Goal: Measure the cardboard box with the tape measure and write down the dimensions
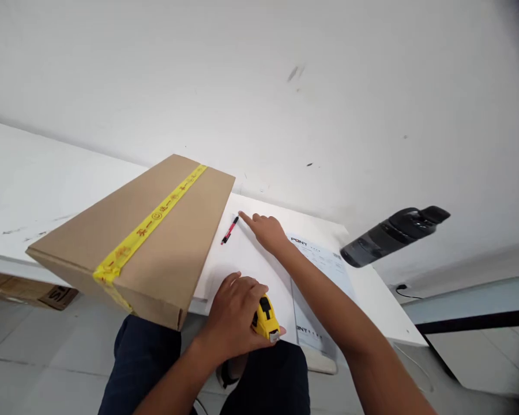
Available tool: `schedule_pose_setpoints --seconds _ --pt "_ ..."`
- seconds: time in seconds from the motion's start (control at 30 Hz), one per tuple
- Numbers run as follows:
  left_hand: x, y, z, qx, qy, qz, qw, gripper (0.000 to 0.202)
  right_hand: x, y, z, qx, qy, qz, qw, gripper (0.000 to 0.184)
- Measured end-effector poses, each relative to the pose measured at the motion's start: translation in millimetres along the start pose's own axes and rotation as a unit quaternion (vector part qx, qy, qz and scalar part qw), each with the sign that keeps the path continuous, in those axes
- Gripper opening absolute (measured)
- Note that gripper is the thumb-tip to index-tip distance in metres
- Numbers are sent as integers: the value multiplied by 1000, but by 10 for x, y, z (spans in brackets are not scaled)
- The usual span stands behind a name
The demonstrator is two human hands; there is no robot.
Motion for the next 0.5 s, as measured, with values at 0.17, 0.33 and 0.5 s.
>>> schedule_pose_setpoints --seconds 0.17,0.33,0.5 --pt "298 84 -349 125 -13 109 986 57 54 -406 -324 44 4 68 997 42" --pt "280 136 -408 117 -20 119 986 63 -205 -148 -203 -150 -344 -40 926 35" --pt "265 121 -368 84 -30 116 989 68 -211 -142 -501 -124 -690 -100 706 51"
Point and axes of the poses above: each hand's wrist, its own y-axis away from the middle knuckle, its own z-axis out of the back of the hand, x = y × z, the point moved 10 cm from there along -y, towards the middle knuckle, and after that the axes turned 9 degrees about -y, right-handed, at the moved point
